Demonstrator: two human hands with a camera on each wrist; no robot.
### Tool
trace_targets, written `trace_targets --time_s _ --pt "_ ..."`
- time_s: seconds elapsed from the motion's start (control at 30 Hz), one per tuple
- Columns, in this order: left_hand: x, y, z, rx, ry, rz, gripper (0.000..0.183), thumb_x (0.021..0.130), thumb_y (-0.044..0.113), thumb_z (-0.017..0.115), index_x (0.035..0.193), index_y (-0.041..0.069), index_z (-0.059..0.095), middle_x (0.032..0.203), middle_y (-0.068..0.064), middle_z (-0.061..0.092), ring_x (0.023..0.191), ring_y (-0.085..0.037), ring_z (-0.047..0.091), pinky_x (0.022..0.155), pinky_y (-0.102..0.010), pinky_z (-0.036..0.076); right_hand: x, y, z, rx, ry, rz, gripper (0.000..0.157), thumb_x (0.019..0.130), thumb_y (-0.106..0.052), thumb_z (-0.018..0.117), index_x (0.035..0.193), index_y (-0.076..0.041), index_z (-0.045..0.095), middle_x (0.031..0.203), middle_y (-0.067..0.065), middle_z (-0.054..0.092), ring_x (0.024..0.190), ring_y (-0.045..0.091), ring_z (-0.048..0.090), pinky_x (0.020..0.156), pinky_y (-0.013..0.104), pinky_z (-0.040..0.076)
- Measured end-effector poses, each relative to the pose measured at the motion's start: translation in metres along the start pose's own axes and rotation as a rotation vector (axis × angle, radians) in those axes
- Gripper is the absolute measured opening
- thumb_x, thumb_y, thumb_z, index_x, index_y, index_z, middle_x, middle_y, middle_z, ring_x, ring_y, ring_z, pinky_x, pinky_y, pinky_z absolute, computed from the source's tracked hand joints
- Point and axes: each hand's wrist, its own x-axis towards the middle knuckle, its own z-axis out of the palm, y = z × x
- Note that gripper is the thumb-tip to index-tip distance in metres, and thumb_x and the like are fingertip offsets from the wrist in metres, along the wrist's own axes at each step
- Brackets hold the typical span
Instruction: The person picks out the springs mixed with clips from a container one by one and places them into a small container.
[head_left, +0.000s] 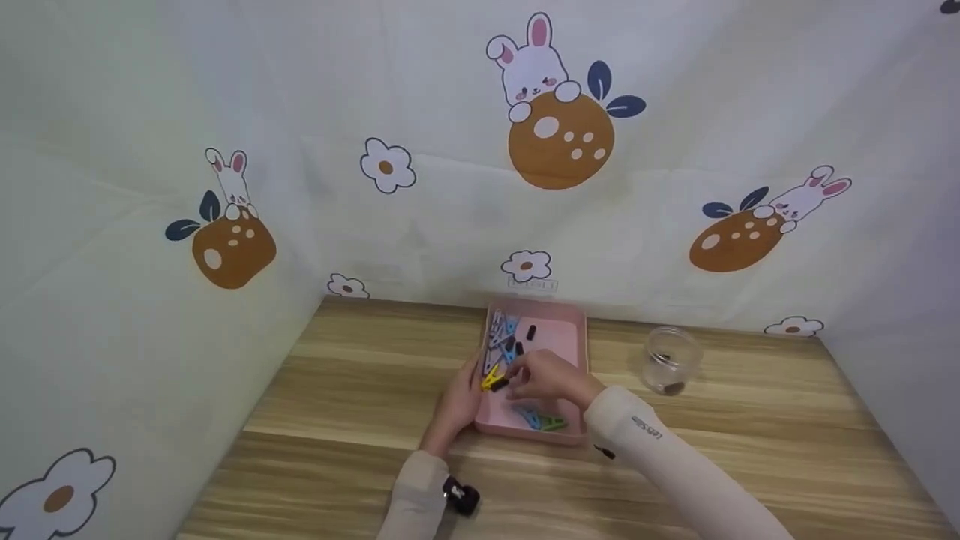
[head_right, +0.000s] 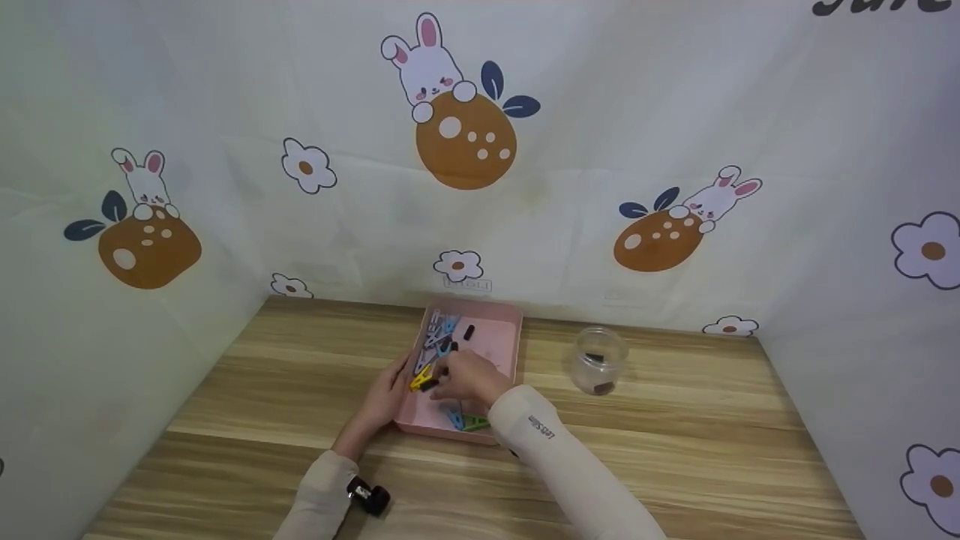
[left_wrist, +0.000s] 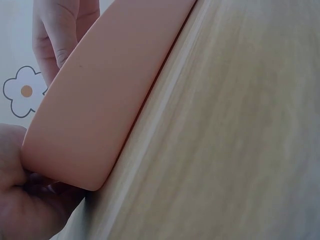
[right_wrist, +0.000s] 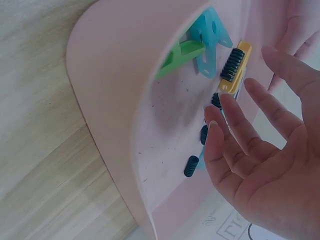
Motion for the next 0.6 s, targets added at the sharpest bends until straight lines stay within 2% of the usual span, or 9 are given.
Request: trace_targets --time_s 0.27,0.5,0.6 --pt "0.001 0.001 -0.002 0.035 0.020 0.053 0.047 0.114 0.013 0.040 0.160 0.004 0.043 0.156 -0.025 0.052 0.143 -0.044 0.050 0.119 -0.059 0.040 0.005 -0.004 0.005 -0.021 0.003 0.013 0.030 0.095 -0.019 0.081 0.121 -0.005 0.077 0.104 0.007 0.076 0.083 0.017 0.060 0.082 0.039 0.055" --pt "0.001 -0.001 -0.001 0.056 0.027 0.058 0.047 0.114 0.012 0.041 0.160 0.004 0.044 0.155 -0.025 0.053 0.142 -0.043 0.052 0.118 -0.058 0.042 0.008 -0.004 0.009 0.025 -0.013 0.104 0.028 0.097 -0.018 0.078 0.124 -0.009 0.077 0.112 0.005 0.076 0.092 0.019 0.064 0.095 0.042 0.059" --pt "0.000 -0.002 0.000 0.061 0.038 0.071 0.047 0.113 0.011 0.042 0.159 0.003 0.045 0.154 -0.026 0.053 0.141 -0.045 0.052 0.117 -0.058 0.042 0.011 -0.004 0.012 0.015 -0.009 0.126 0.025 0.097 -0.017 0.077 0.121 -0.010 0.078 0.111 0.004 0.076 0.093 0.019 0.064 0.097 0.042 0.058"
